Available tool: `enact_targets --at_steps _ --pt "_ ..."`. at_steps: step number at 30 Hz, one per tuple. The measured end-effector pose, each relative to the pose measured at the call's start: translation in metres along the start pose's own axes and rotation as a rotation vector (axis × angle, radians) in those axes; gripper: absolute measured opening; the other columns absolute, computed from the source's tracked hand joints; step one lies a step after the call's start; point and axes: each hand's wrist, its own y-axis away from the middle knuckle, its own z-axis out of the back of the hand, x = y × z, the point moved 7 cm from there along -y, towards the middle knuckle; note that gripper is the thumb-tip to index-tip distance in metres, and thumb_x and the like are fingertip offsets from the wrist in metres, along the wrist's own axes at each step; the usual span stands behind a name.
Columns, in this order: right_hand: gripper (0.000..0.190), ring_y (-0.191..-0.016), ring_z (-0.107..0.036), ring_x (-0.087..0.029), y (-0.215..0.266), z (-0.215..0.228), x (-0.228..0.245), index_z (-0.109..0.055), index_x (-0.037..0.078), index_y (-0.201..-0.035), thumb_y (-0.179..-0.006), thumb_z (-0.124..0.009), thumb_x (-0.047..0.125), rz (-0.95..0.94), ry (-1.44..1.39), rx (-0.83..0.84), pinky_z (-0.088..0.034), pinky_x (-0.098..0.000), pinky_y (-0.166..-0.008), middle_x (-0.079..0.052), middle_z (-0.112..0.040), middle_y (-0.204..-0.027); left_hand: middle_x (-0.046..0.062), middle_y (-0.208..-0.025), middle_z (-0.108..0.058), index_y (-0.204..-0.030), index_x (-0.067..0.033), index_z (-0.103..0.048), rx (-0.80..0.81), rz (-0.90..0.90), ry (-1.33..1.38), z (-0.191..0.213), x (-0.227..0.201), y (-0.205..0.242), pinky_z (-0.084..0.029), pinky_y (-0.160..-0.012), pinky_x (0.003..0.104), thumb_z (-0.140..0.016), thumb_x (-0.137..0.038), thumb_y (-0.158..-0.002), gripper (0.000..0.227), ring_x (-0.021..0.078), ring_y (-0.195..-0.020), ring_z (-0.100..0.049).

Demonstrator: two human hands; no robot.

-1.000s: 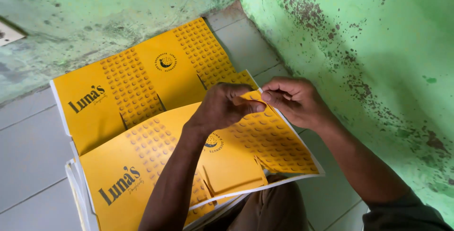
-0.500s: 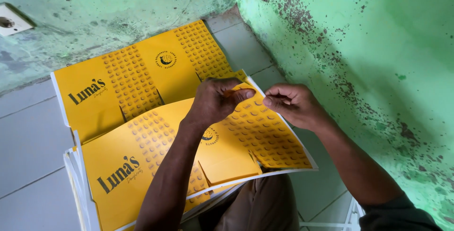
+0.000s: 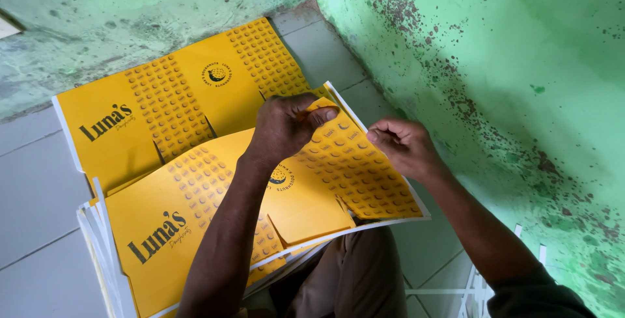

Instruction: Tearing off white waste paper strips from the edges of yellow printed cardboard sheets.

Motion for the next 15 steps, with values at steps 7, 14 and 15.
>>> enact_targets --at_steps 7,14,15 --pt "0.012 -0.061 -0.038 -0.005 0.01 0.0 -0.029 -0.069 -0.002 -0.088 -0.1 -0.066 -0.001 -0.006 -0.123 -0.194 -0.038 -0.02 -0.058 0.004 -0.041 -0.067 0.006 -0.036 -0.045 -0.074 -0.0138 -0.074 0.003 -0.026 0.007 0.003 -0.022 0.0 -0.035 -0.045 0.026 -0.08 -0.026 -0.091 0.022 0.016 -0.03 -0.034" --pt "0.016 -0.067 -0.059 -0.011 0.007 0.009 -0.035 -0.068 0.001 -0.094 -0.104 -0.064 0.013 -0.099 -0.25 -0.24 -0.039 -0.0194 -0.053 -0.01 -0.062 -0.072 0.005 -0.035 -0.042 -0.072 -0.0145 -0.073 -0.018 -0.026 0.012 0.004 -0.009 0.005 -0.033 -0.043 0.026 -0.081 -0.028 -0.089 0.024 0.0148 -0.029 -0.034" --pt "0.018 -0.068 -0.061 -0.01 0.007 0.009 -0.031 -0.067 0.002 -0.093 -0.104 -0.065 0.016 -0.136 -0.246 -0.216 -0.043 -0.0189 -0.056 -0.009 -0.065 -0.074 0.005 -0.035 -0.043 -0.073 -0.0139 -0.073 -0.011 -0.026 0.002 0.004 -0.009 0.004 -0.034 -0.044 0.027 -0.081 -0.028 -0.09 0.023 0.0151 -0.029 -0.034"
